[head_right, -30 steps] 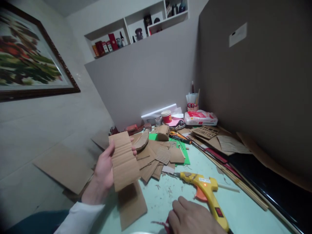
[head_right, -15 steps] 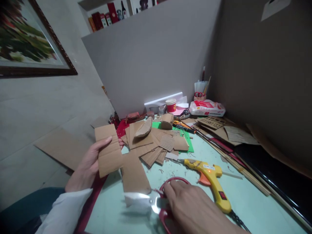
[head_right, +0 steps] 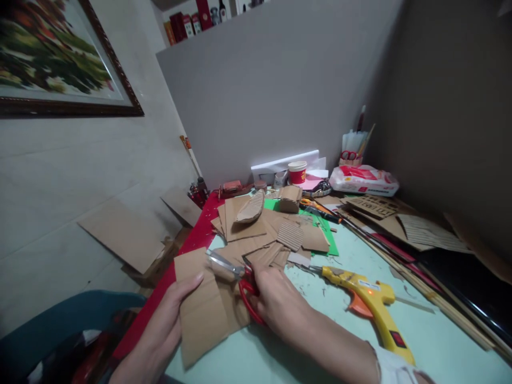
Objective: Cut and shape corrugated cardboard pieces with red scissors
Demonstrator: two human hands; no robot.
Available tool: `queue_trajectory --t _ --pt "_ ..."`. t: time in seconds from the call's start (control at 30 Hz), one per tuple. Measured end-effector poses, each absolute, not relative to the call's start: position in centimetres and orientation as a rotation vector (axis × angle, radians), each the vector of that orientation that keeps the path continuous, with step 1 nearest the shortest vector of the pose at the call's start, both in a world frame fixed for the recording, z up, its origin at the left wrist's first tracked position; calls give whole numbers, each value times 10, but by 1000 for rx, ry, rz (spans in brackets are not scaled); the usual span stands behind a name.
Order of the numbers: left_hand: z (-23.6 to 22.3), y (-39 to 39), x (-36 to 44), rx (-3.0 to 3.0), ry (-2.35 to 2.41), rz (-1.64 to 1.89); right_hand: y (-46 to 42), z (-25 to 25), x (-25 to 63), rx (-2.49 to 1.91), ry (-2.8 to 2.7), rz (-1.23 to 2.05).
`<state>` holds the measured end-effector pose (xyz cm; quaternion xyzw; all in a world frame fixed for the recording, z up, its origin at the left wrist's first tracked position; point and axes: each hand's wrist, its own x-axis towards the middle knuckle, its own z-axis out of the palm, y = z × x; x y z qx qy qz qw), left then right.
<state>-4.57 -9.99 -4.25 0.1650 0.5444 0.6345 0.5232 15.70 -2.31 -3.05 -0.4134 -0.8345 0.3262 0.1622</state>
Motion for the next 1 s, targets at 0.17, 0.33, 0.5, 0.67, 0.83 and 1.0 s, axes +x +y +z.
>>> queue_trajectory --t 0.17,0.33,0.5,0.67,0.83,1.0 --pt "-46 -98 -33 416 1255 1518 -38 -31 157 -1054 -2236 1124" --pt "-31 -102 -14 486 1239 1587 -55 -22 163 -886 -2009 1377" --pt "-8 -97 13 675 1155 1640 -63 -2 181 -803 -1700 1728" --pt "6 -84 37 887 1275 1567 -64 -6 197 -864 -1450 1770" --pt "13 -68 50 916 1132 1581 -62 -20 208 -871 -1313 1597" --pt "3 -58 62 654 890 1409 -59 -17 230 -958 -1496 1377"
